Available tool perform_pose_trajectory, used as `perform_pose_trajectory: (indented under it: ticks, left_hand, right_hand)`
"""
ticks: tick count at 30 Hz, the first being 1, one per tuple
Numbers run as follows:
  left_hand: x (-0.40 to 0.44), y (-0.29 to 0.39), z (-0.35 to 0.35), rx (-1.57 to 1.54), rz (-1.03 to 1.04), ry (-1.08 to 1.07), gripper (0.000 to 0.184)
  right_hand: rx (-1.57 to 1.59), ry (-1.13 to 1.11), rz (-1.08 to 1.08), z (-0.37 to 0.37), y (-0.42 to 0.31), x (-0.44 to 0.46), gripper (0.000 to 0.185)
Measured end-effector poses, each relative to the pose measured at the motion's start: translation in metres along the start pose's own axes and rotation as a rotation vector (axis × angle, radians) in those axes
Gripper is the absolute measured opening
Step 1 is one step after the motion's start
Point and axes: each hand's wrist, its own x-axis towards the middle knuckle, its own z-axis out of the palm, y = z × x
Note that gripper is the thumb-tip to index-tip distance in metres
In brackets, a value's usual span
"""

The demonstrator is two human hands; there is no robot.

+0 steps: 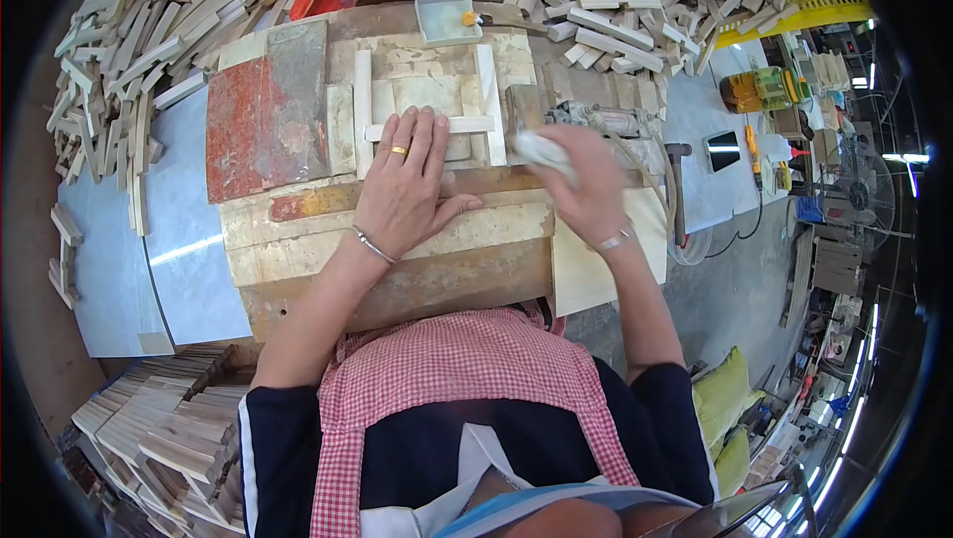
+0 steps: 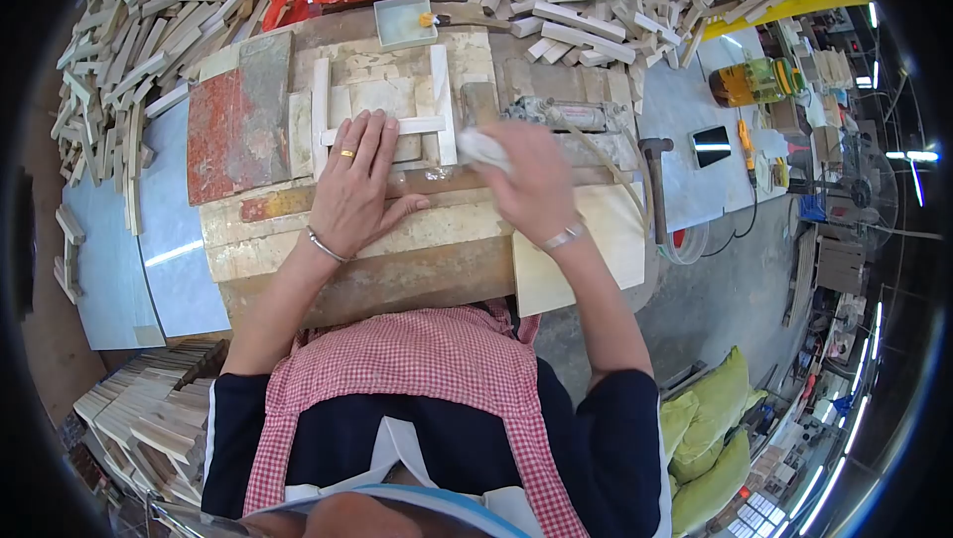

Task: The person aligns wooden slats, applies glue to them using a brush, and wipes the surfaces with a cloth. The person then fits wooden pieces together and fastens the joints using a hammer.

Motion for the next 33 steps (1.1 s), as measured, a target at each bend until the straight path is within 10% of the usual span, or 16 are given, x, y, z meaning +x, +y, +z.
perform_pose_trajectory:
  ticks: [15,19,26,31,33]
  left_hand:
    - [-0.009,-0.002,0.008,-0.149,-0.098,-0.236,0.079]
    - [-0.010,-0.006,0.006,0.026,-0.041,-0.083,0.082]
    - [-0.005,-0.005,0.003,-0.008,-0.045,-0.067,0.088]
    - [-0.003,0.003,0.001,0.045,-0.004,-0.076,0.083]
    - [-0.001,0.005,0.001,0.081,-0.007,-0.057,0.081]
  right_hand:
    - [-0.081,-0.300,-0.430,0.119,-0.064,0.115,0.032]
    - [-0.049,0.011,-0.353,0.086,-0.039,0.115,0.035]
    - [-0.390,0.143,0.341,-0.048,0.054,-0.068,0.031]
    - [-0.255,-0.076,0.369,-0.055,0.064,-0.124,0.041]
    - [-0.128,0.198,0.791,-0.086,0.104,-0.133,0.044]
